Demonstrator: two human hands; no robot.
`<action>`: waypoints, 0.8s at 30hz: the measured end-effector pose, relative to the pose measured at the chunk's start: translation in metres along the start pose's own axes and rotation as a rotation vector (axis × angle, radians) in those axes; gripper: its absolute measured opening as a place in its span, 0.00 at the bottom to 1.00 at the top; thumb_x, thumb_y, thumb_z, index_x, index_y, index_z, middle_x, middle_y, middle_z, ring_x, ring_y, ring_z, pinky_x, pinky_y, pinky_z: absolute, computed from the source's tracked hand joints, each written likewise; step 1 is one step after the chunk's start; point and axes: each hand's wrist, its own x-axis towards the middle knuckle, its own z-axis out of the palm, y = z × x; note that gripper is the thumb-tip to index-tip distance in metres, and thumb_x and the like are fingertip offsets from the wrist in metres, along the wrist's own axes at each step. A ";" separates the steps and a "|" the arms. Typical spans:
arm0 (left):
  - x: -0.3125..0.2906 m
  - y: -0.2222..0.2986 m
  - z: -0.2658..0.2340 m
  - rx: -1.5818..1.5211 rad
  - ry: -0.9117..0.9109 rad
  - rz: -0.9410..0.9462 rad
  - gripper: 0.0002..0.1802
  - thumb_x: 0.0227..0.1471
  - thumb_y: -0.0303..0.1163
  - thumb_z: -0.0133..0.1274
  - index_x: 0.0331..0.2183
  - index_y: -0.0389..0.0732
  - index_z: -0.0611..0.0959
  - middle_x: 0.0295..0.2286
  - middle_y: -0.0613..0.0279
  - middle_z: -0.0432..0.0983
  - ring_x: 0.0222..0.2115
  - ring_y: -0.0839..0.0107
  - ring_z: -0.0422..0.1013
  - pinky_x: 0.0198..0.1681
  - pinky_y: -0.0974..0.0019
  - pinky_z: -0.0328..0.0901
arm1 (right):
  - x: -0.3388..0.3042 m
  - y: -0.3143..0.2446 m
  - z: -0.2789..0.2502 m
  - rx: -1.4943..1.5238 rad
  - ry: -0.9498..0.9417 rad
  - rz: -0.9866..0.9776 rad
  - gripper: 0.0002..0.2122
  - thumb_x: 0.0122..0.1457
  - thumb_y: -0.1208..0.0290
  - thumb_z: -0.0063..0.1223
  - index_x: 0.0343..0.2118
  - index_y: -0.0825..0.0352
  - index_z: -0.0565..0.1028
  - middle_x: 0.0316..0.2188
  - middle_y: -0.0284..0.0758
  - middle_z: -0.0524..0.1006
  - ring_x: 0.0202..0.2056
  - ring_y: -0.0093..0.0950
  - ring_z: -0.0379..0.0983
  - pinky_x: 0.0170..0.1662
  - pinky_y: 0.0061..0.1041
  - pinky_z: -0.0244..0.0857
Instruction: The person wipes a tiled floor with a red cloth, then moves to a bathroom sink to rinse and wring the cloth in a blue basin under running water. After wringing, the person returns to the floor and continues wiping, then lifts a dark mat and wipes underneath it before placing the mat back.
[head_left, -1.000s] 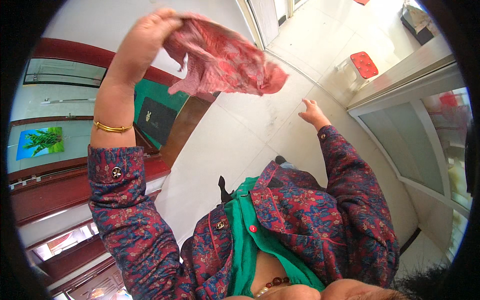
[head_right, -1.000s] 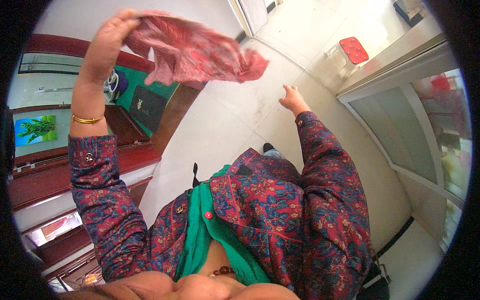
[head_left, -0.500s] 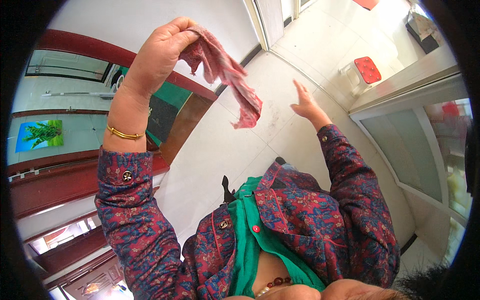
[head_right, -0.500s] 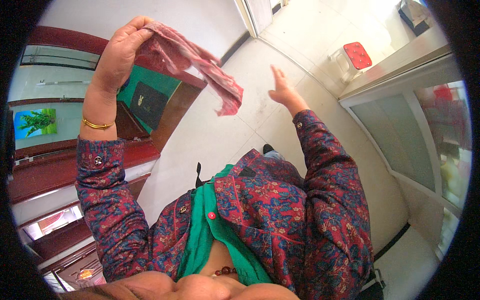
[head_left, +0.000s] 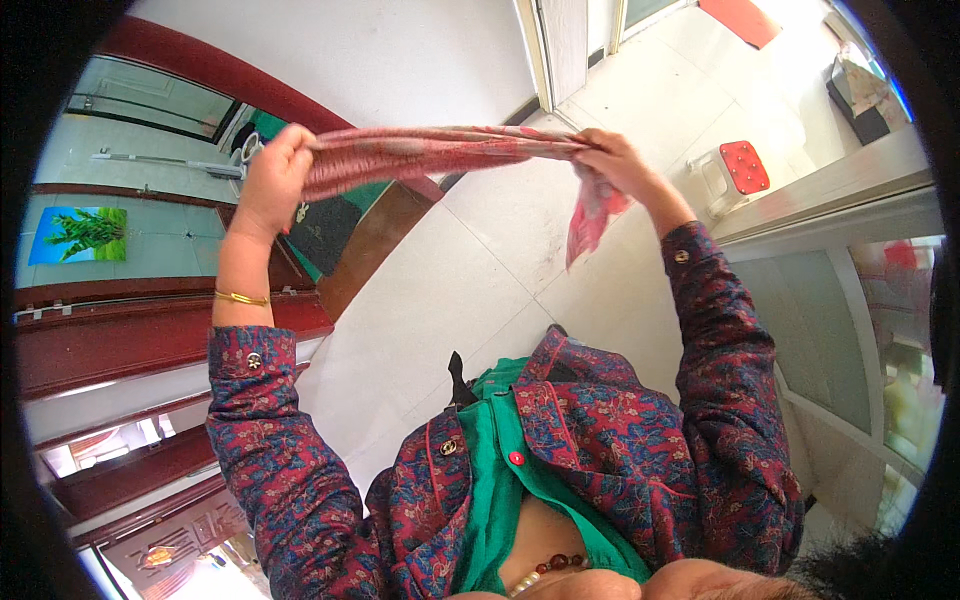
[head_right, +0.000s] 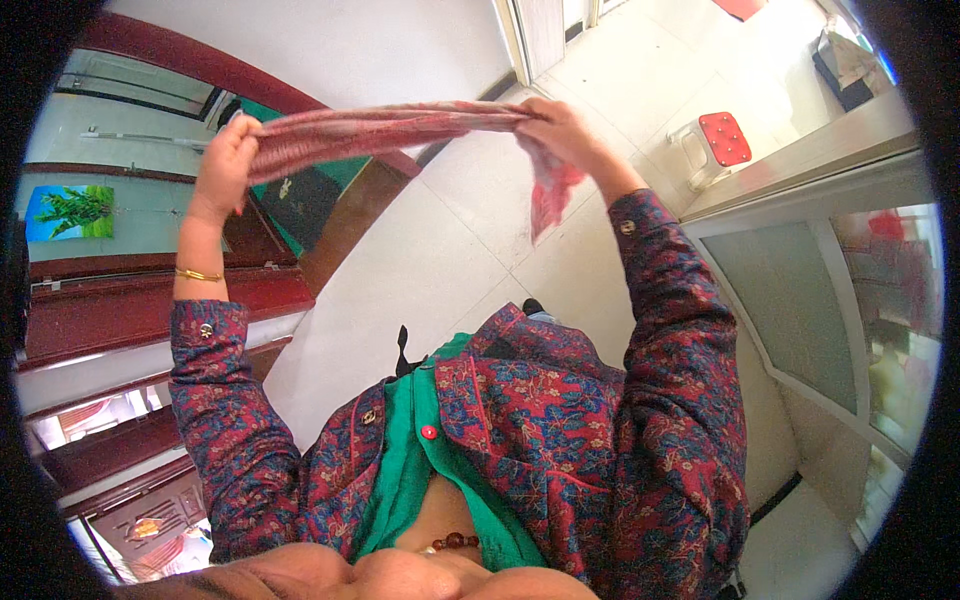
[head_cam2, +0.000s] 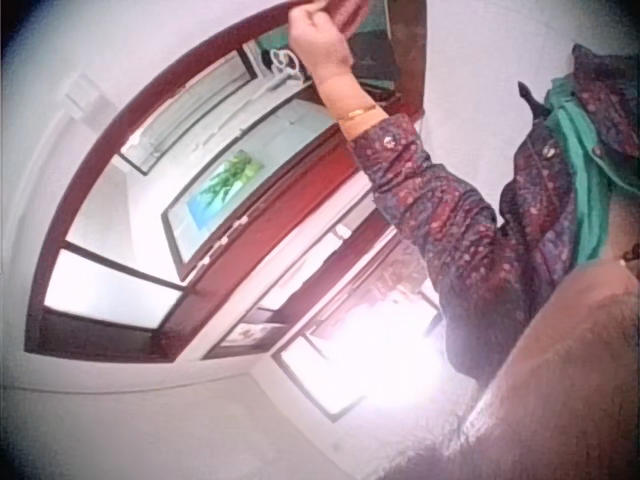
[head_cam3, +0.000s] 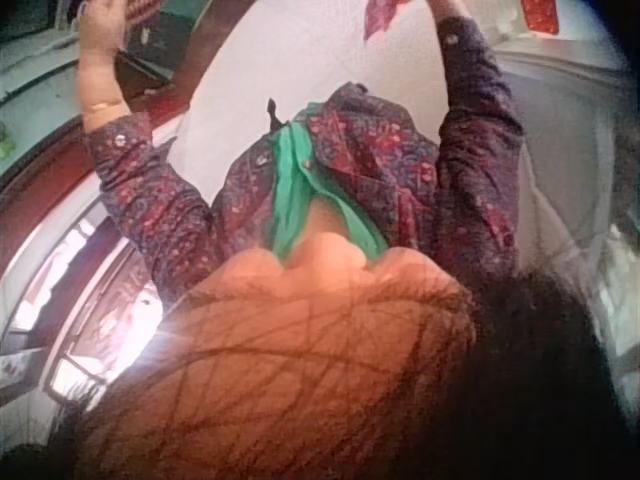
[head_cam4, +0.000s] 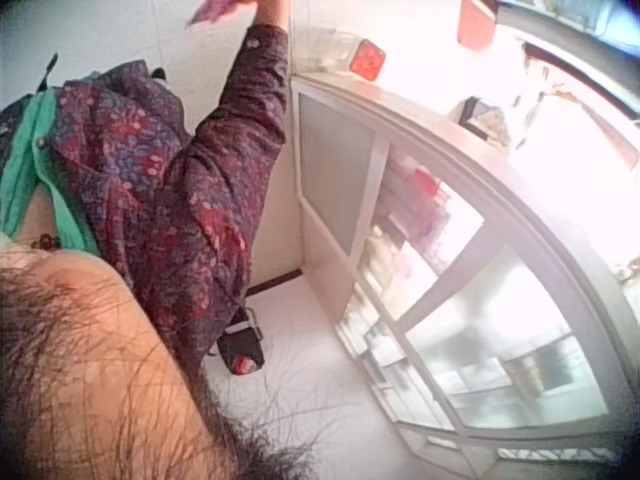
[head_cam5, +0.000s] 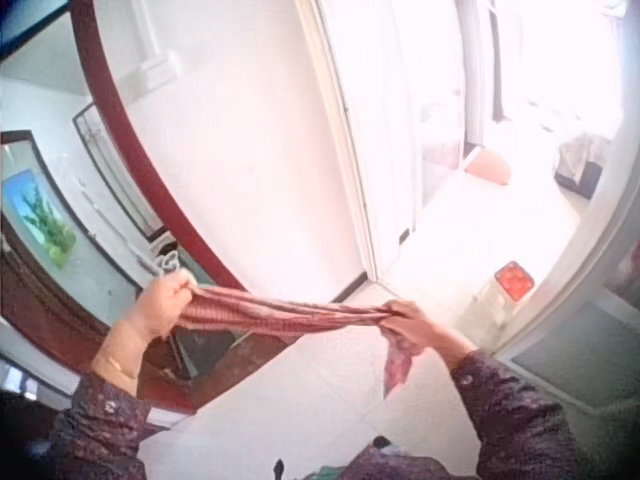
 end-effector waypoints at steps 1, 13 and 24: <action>-0.010 -0.012 0.010 0.027 -0.011 -0.066 0.08 0.52 0.26 0.42 0.33 0.37 0.75 0.25 0.53 0.73 0.27 0.60 0.70 0.36 0.63 0.65 | -0.002 -0.007 -0.014 0.163 -0.091 0.005 0.08 0.57 0.72 0.49 0.37 0.68 0.75 0.26 0.32 0.74 0.26 0.23 0.71 0.30 0.22 0.67; -0.107 -0.030 0.114 -0.268 -0.257 -0.272 0.16 0.51 0.27 0.50 0.44 0.37 0.74 0.42 0.54 0.69 0.39 0.66 0.70 0.43 0.65 0.67 | 0.008 0.015 -0.018 -0.754 -0.421 -0.092 0.15 0.51 0.76 0.48 0.44 0.72 0.73 0.39 0.36 0.76 0.42 0.26 0.70 0.47 0.25 0.64; -0.113 0.004 0.210 -0.345 -0.171 -0.050 0.46 0.42 0.28 0.60 0.59 0.33 0.55 0.57 0.44 0.54 0.61 0.53 0.49 0.63 0.58 0.44 | -0.050 -0.025 0.040 0.288 -0.149 0.310 0.19 0.54 0.78 0.45 0.50 0.77 0.68 0.40 0.38 0.75 0.41 0.25 0.71 0.47 0.22 0.63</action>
